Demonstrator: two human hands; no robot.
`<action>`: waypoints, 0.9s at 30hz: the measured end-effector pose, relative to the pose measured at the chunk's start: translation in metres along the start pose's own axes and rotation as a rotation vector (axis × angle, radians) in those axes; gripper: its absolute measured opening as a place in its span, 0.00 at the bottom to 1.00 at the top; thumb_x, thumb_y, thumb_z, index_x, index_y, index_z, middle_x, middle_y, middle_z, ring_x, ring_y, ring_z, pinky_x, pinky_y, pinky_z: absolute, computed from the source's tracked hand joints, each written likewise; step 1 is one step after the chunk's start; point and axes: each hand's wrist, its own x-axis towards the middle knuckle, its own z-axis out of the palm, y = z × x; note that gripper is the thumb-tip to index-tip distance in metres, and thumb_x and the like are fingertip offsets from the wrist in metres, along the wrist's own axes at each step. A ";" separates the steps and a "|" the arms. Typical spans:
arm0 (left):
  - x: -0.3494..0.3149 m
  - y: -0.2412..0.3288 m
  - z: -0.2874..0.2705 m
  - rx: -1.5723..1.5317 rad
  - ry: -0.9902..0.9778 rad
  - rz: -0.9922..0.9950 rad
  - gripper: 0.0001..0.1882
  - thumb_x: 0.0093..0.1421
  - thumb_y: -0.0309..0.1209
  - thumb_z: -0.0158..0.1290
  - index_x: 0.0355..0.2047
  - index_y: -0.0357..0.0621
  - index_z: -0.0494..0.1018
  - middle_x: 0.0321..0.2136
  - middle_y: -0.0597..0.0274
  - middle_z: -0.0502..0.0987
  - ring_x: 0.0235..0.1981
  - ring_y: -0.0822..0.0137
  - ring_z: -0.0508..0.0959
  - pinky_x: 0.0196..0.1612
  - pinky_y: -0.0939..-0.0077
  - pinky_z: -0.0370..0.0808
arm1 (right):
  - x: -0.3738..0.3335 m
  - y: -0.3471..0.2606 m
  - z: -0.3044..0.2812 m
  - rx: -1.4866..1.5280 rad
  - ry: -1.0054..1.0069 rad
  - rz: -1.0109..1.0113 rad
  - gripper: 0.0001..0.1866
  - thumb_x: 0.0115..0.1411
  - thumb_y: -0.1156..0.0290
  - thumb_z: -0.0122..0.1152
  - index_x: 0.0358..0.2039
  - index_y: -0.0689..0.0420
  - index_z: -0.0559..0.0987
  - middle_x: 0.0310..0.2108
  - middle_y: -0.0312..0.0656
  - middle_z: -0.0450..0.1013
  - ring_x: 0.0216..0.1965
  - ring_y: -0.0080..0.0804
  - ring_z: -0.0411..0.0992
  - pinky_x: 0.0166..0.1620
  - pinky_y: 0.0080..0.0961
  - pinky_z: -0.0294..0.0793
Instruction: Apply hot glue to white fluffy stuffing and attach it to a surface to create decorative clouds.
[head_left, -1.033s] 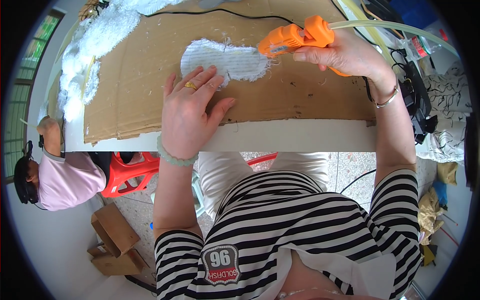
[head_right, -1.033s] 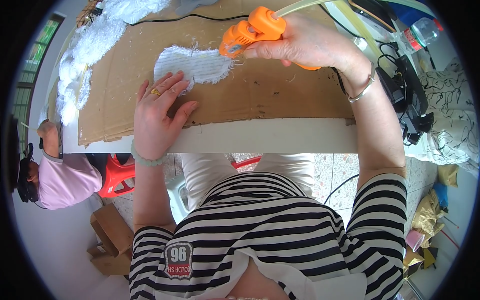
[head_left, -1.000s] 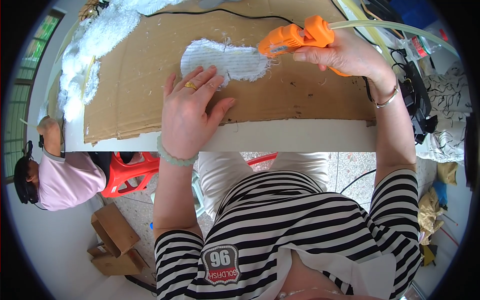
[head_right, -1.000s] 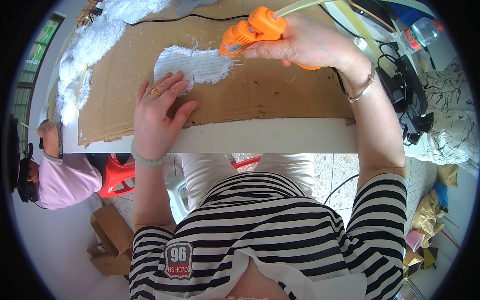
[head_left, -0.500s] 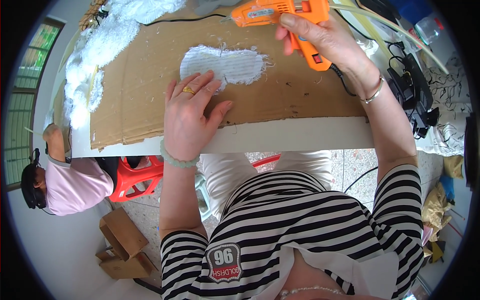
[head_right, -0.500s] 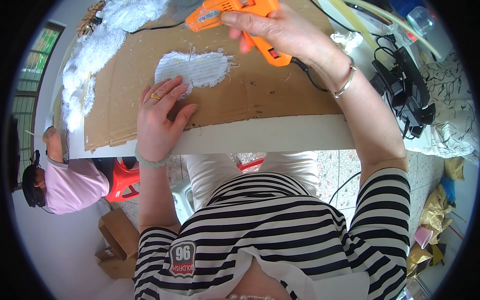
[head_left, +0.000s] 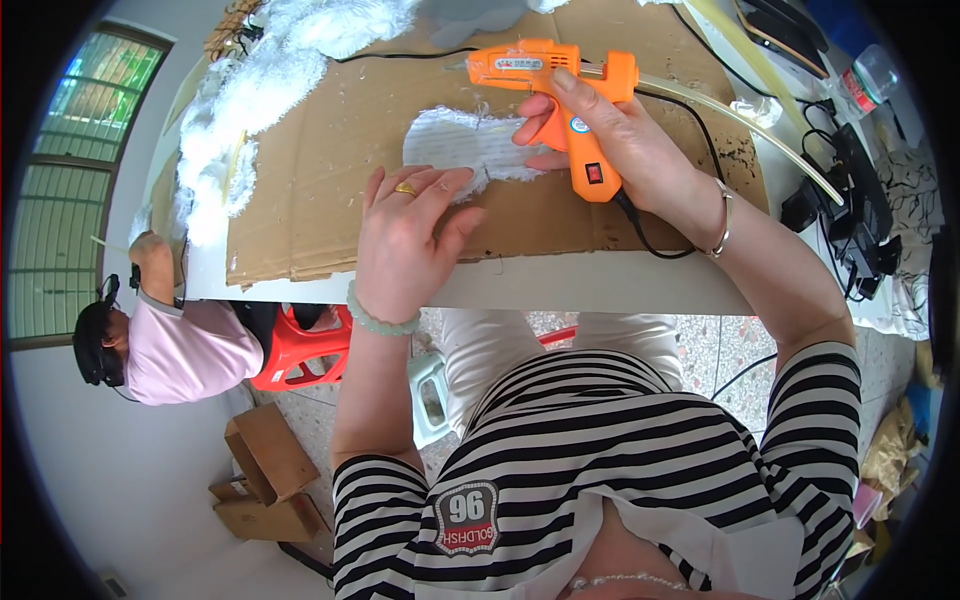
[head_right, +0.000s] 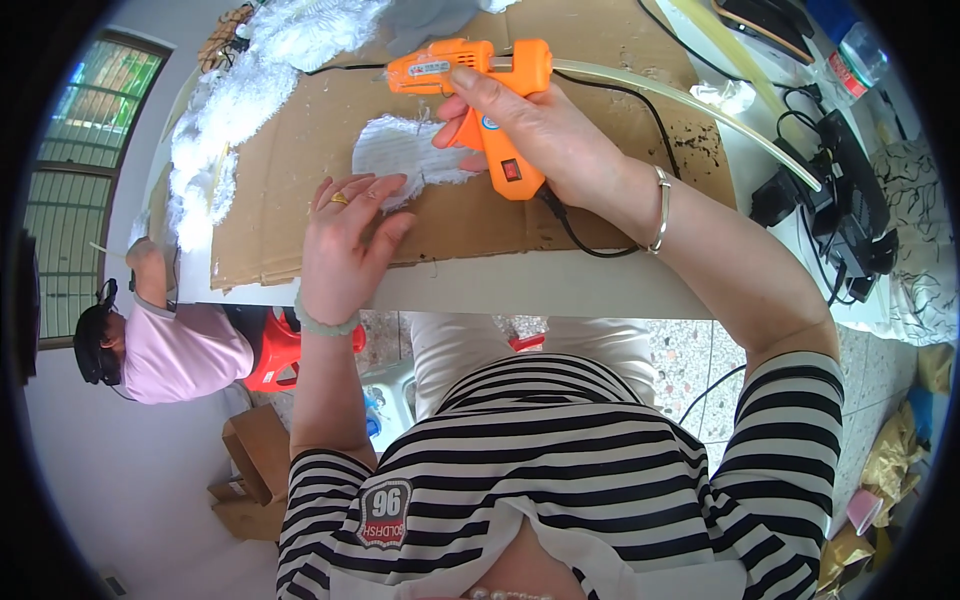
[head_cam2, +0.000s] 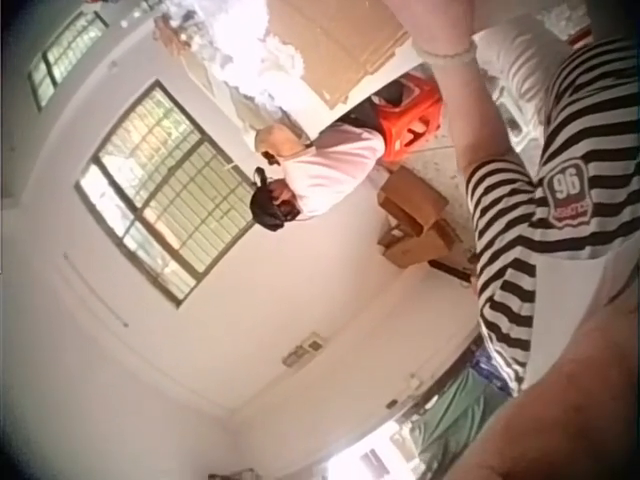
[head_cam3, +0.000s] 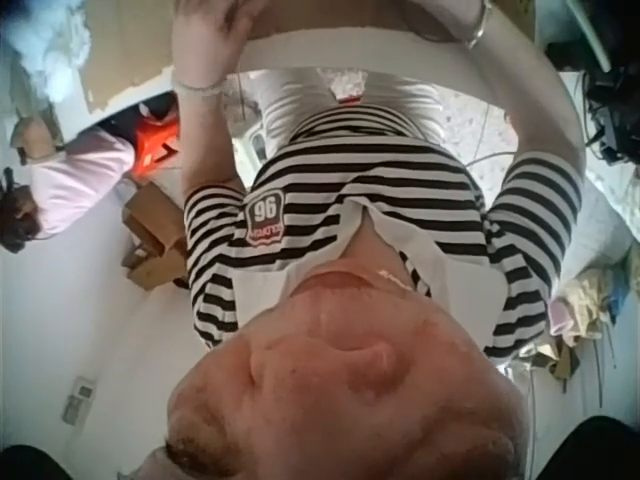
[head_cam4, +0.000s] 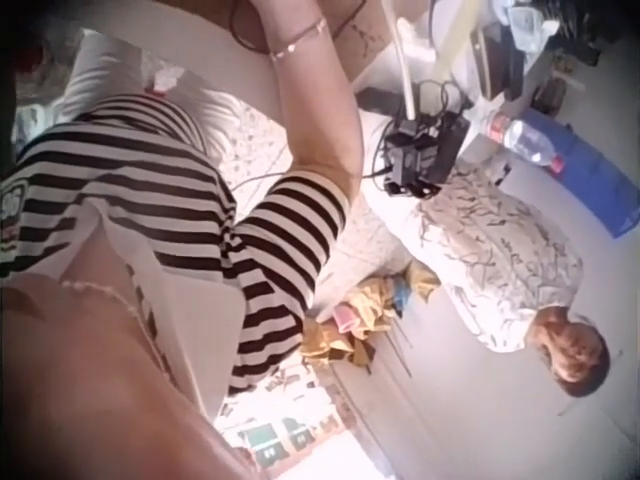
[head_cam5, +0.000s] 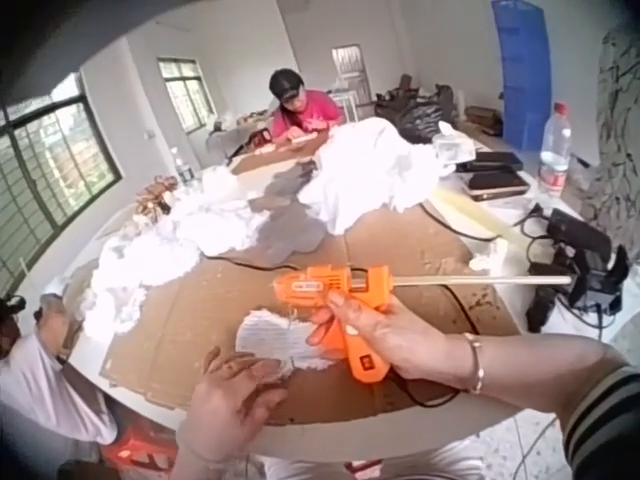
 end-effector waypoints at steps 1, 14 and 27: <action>0.001 -0.008 0.000 -0.075 0.040 -0.006 0.12 0.50 0.29 0.60 0.36 0.42 0.78 0.33 0.56 0.77 0.37 0.54 0.76 0.50 0.58 0.68 | 0.000 0.001 -0.001 0.024 0.010 0.003 0.25 0.64 0.50 0.49 0.50 0.59 0.70 0.39 0.41 0.73 0.40 0.31 0.75 0.42 0.34 0.79; 0.087 -0.083 0.016 -0.281 -0.217 -0.142 0.08 0.58 0.27 0.52 0.36 0.42 0.78 0.34 0.53 0.79 0.36 0.54 0.77 0.39 0.67 0.74 | 0.000 0.007 -0.001 0.127 0.107 0.016 0.24 0.65 0.52 0.49 0.45 0.63 0.72 0.37 0.41 0.73 0.39 0.29 0.74 0.40 0.36 0.81; 0.095 -0.075 0.012 -0.175 -0.314 0.063 0.05 0.50 0.21 0.55 0.27 0.43 0.77 0.30 0.60 0.78 0.35 0.56 0.74 0.43 0.66 0.70 | 0.001 0.010 -0.005 0.164 0.116 0.016 0.24 0.65 0.52 0.50 0.47 0.63 0.71 0.38 0.41 0.72 0.39 0.29 0.74 0.39 0.35 0.81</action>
